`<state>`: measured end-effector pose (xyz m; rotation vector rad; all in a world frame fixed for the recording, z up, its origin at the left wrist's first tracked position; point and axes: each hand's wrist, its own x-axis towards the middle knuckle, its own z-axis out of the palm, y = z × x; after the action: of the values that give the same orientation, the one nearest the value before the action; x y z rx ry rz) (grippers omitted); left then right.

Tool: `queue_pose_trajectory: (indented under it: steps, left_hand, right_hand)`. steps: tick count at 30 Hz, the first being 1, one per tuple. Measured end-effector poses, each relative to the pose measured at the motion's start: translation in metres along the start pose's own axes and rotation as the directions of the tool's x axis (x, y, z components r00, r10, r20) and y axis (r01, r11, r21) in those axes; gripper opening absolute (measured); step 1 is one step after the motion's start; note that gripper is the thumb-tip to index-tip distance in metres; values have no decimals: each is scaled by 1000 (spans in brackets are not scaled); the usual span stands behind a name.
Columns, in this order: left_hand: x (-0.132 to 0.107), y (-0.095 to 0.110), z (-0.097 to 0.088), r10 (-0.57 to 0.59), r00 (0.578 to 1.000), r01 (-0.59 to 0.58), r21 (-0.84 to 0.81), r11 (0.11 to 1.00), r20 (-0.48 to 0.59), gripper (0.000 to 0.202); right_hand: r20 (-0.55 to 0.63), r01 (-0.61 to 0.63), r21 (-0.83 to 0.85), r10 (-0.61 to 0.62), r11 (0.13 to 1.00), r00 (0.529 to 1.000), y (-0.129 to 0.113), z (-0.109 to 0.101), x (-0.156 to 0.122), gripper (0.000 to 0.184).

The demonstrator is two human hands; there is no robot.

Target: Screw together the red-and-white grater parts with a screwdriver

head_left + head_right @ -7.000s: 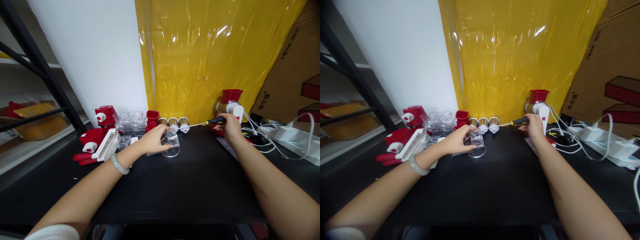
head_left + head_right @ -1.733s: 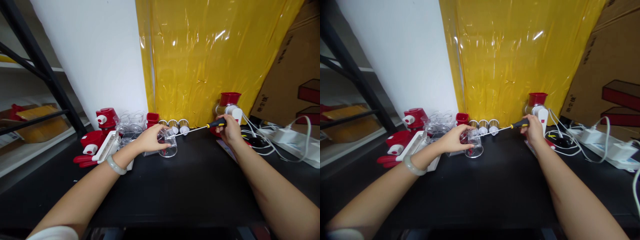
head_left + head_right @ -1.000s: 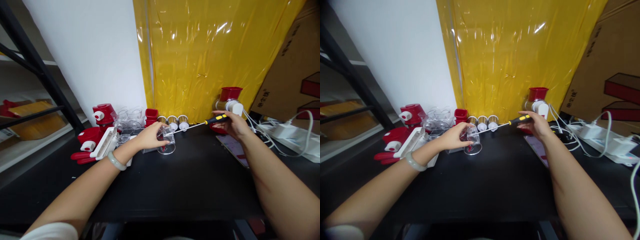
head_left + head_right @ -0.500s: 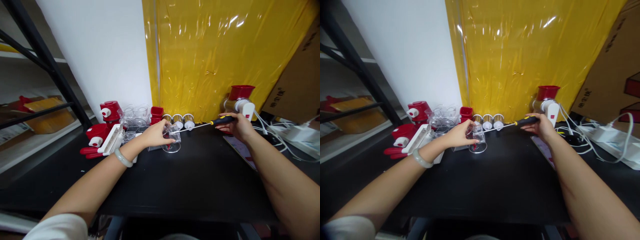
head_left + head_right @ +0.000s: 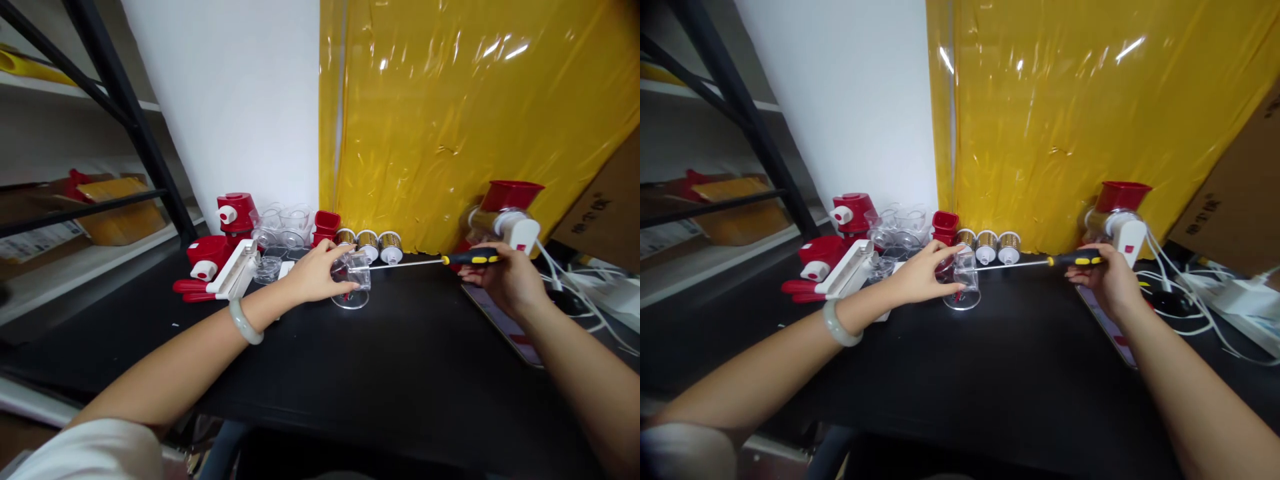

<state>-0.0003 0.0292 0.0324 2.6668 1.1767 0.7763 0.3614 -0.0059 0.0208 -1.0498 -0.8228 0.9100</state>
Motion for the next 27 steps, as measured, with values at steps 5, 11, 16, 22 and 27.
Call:
queue_pose_trajectory:
  steps: [5,11,16,22,27]
  left_hand:
    - [-11,4,-1,-33,998,33,8,999,-44,86]
    - [-19,-2,7,-50,994,50,-3,999,-93,74]
    - [-17,-5,12,-41,989,43,17,999,-144,73]
    - [-16,-4,2,14,999,-9,114,993,-39,80]
    - [-17,-5,1,32,999,-27,111,993,-39,85]
  right_hand:
    - [10,64,-6,-64,998,998,11,-5,-5,12]
    - [37,163,-99,-161,982,986,19,-4,-4,22]
    - [-28,98,-51,-100,994,995,15,-5,-3,21]
    - [82,156,-51,-152,986,985,11,-4,-6,16]
    - [159,315,-89,-299,945,941,15,-4,-7,20]
